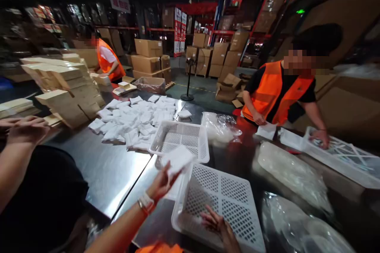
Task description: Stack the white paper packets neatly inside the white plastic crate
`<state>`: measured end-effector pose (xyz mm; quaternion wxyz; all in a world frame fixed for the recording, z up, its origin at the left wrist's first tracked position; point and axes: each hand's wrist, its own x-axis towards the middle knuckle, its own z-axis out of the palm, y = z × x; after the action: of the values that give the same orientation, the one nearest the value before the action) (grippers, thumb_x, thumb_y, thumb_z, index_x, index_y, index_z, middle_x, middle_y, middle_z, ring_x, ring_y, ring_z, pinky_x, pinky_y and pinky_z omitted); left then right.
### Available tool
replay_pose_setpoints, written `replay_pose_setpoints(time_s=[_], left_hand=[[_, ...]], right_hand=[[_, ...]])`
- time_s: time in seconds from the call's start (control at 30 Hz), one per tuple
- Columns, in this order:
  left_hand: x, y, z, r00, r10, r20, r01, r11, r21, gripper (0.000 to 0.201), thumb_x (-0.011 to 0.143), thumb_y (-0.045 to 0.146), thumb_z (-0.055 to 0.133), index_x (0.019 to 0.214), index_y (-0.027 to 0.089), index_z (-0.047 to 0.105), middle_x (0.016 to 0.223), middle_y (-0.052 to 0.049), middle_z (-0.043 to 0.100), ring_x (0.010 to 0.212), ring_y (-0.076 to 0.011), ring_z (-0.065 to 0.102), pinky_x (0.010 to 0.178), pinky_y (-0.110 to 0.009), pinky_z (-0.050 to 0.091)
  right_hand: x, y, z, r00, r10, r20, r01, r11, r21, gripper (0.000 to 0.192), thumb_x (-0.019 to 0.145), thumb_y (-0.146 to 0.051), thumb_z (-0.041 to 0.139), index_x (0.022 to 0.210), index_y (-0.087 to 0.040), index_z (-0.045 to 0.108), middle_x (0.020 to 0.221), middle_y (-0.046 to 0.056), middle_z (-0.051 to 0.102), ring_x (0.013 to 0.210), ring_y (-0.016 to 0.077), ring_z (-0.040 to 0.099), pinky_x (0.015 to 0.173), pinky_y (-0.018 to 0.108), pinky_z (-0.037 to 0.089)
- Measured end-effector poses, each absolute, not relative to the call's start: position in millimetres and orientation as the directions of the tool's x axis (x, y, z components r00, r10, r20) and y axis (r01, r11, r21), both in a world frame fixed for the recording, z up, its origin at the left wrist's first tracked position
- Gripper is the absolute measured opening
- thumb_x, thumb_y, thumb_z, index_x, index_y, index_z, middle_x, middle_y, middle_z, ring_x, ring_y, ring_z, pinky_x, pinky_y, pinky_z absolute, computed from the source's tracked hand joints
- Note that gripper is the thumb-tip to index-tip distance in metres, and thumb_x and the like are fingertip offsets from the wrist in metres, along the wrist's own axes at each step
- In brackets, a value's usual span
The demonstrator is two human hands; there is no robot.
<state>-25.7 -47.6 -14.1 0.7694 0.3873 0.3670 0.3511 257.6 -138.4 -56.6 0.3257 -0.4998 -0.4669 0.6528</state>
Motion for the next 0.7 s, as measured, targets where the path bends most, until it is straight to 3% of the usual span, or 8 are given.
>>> replay_pose_setpoints(time_s=[0.03,0.1,0.17,0.23,0.4,0.57,0.63,0.7], left_hand=[[-44,-31,-10,0.359,0.909,-0.212,-0.208,0.300,0.931,0.054,0.089,0.062,0.040,0.119,0.021,0.059,0.127,-0.013,0.063,0.117,-0.0280,0.061,0.097,-0.051,0.051],[-69,-1,-13,0.165,0.985,-0.047,0.090,0.032,0.995,0.053,0.095,0.057,0.031,0.129,0.022,0.051,0.129,-0.015,0.060,0.119,-0.0254,0.059,0.097,-0.050,0.051],[-73,12,-34,0.139,0.989,0.045,0.549,-0.115,0.828,0.048,0.098,0.047,0.029,0.138,0.023,0.040,0.128,-0.014,0.060,0.119,-0.0227,0.060,0.096,-0.048,0.051],[-62,4,-65,0.186,0.982,0.030,0.719,-0.157,0.678,0.045,0.095,0.035,0.038,0.137,0.020,0.042,0.126,-0.016,0.060,0.120,-0.0255,0.058,0.099,-0.051,0.048],[-34,-45,-124,0.346,0.931,-0.117,0.848,-0.257,0.463,0.043,0.080,0.007,0.045,0.122,0.015,0.056,0.131,-0.019,0.059,0.127,-0.0312,0.051,0.104,-0.056,0.040],[-40,-27,-131,0.418,0.869,-0.264,0.895,-0.344,0.286,0.035,0.085,0.005,0.040,0.112,0.011,0.061,0.119,-0.020,0.065,0.116,-0.0286,0.058,0.098,-0.045,0.041],[-44,-16,-127,0.439,0.846,-0.302,0.894,-0.378,0.242,0.027,0.086,0.008,0.043,0.104,0.011,0.063,0.107,-0.018,0.068,0.104,-0.0266,0.063,0.092,-0.041,0.044],[-49,-12,-123,0.465,0.829,-0.311,0.884,-0.416,0.211,0.025,0.086,0.009,0.044,0.098,0.011,0.065,0.101,-0.016,0.070,0.097,-0.0250,0.065,0.087,-0.038,0.044]], right_hand=[[253,-142,-54,-0.301,0.889,-0.344,0.040,-0.349,-0.936,0.097,0.066,-0.094,0.032,0.128,-0.026,0.063,0.123,0.013,0.067,0.109,0.0308,0.066,0.099,0.050,0.048],[245,-146,-48,-0.234,0.911,-0.339,0.057,-0.335,-0.941,0.095,0.066,-0.092,0.040,0.127,-0.023,0.063,0.120,0.015,0.068,0.107,0.0310,0.066,0.101,0.052,0.047],[240,-150,-45,-0.164,0.928,-0.335,0.077,-0.326,-0.942,0.092,0.066,-0.089,0.046,0.124,-0.021,0.064,0.115,0.016,0.070,0.103,0.0310,0.068,0.099,0.052,0.047],[239,-155,-46,-0.130,0.932,-0.338,0.081,-0.330,-0.940,0.088,0.065,-0.087,0.052,0.121,-0.020,0.066,0.111,0.016,0.071,0.099,0.0306,0.069,0.097,0.052,0.049],[252,-181,-51,-0.013,0.936,-0.351,0.097,-0.348,-0.932,0.080,0.063,-0.084,0.058,0.111,-0.021,0.071,0.104,0.015,0.073,0.093,0.0301,0.070,0.094,0.051,0.052],[304,-214,-44,0.239,0.927,-0.289,0.077,-0.315,-0.946,0.064,0.069,-0.071,0.065,0.104,-0.019,0.071,0.097,0.013,0.075,0.087,0.0268,0.071,0.090,0.046,0.054],[342,-229,-45,0.480,0.854,-0.200,0.088,-0.273,-0.958,0.062,0.069,-0.069,0.064,0.102,-0.017,0.070,0.091,0.012,0.075,0.081,0.0251,0.071,0.083,0.043,0.056],[383,-250,-49,0.742,0.668,-0.053,0.153,-0.246,-0.957,0.064,0.069,-0.071,0.061,0.100,-0.015,0.068,0.088,0.012,0.074,0.078,0.0242,0.069,0.077,0.040,0.056]])
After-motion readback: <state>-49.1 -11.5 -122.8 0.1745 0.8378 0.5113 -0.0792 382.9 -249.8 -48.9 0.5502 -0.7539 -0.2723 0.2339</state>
